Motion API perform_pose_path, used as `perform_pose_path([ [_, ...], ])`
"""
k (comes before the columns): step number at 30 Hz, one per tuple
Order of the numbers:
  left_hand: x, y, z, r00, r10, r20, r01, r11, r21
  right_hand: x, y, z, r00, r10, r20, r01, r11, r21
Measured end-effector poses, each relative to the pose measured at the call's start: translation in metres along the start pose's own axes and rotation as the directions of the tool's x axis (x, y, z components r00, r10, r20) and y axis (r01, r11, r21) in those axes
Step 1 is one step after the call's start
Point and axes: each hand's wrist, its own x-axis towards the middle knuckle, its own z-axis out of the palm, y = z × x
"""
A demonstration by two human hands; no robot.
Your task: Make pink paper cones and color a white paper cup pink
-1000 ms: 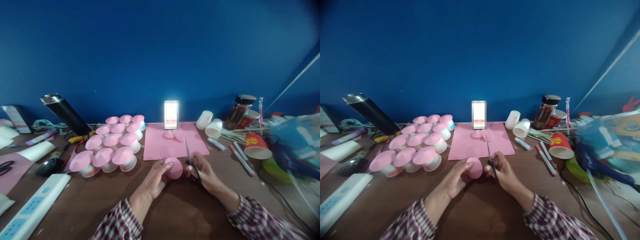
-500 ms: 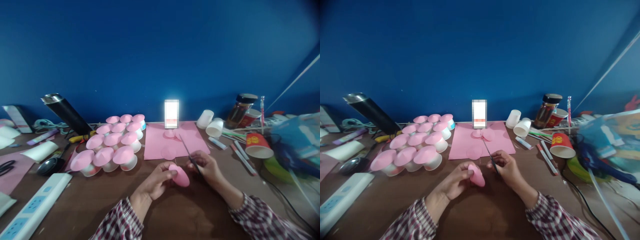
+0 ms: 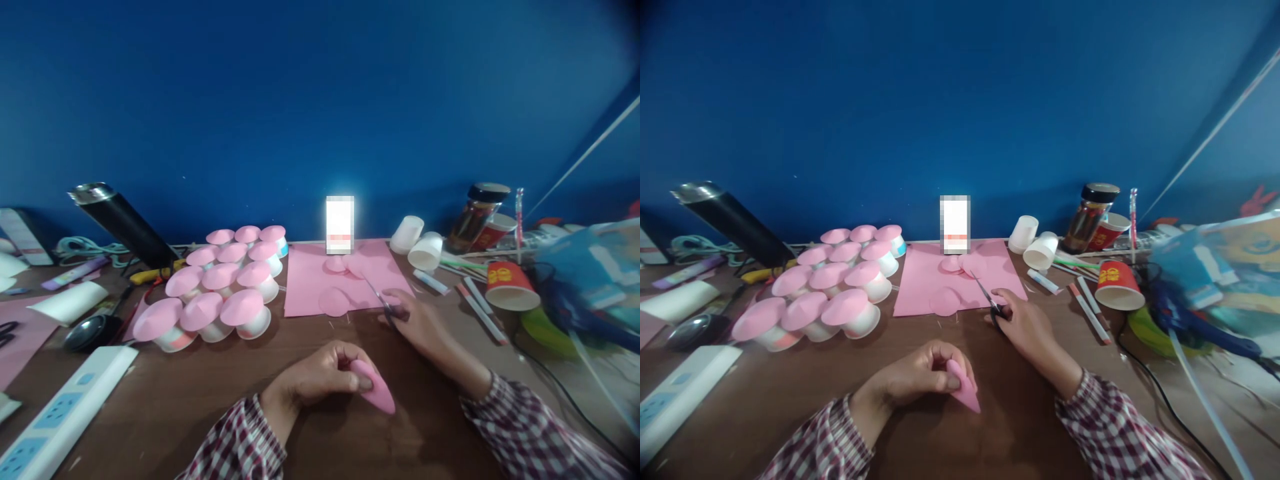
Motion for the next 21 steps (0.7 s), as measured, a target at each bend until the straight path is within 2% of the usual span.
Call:
perform_pose_path([
  [3,0.001,-0.003,-0.001,1.0,0.012,-0.017,-0.012,1.0,-0.028,0.004,-0.001,-0.016,0.998,-0.013,0.056,0.029,0.954,-0.3],
  [6,0.003,-0.005,-0.001,1.0,0.019,-0.02,-0.02,0.998,-0.059,0.004,-0.002,-0.022,0.997,-0.009,0.071,0.037,0.909,-0.416],
  [8,0.004,-0.006,-0.001,0.999,0.034,-0.028,-0.036,0.994,-0.098,0.003,-0.003,-0.016,0.997,-0.026,0.075,0.047,0.955,-0.294],
  [10,0.006,-0.007,-0.001,0.998,0.044,-0.038,-0.05,0.987,-0.152,0.001,-0.004,-0.004,0.993,-0.05,0.106,0.052,0.999,-0.015],
  [12,0.006,-0.008,-0.001,0.998,0.036,-0.044,-0.044,0.978,-0.204,-0.003,-0.006,0.01,0.987,-0.059,0.152,0.014,0.959,0.284],
  [13,0.007,-0.009,-0.001,0.998,0.03,-0.049,-0.04,0.973,-0.226,-0.005,-0.008,0.017,0.987,-0.046,0.156,-0.016,0.926,0.376],
  [16,0.006,-0.011,-0.002,0.998,0.001,-0.066,-0.018,0.965,-0.26,-0.011,-0.012,0.03,0.993,0.031,0.11,-0.081,0.87,0.487],
  [21,0.008,-0.01,-0.001,0.99,-0.053,-0.133,0.01,0.952,-0.306,-0.011,-0.013,0.031,0.995,0.068,0.066,-0.093,0.843,0.53],
])
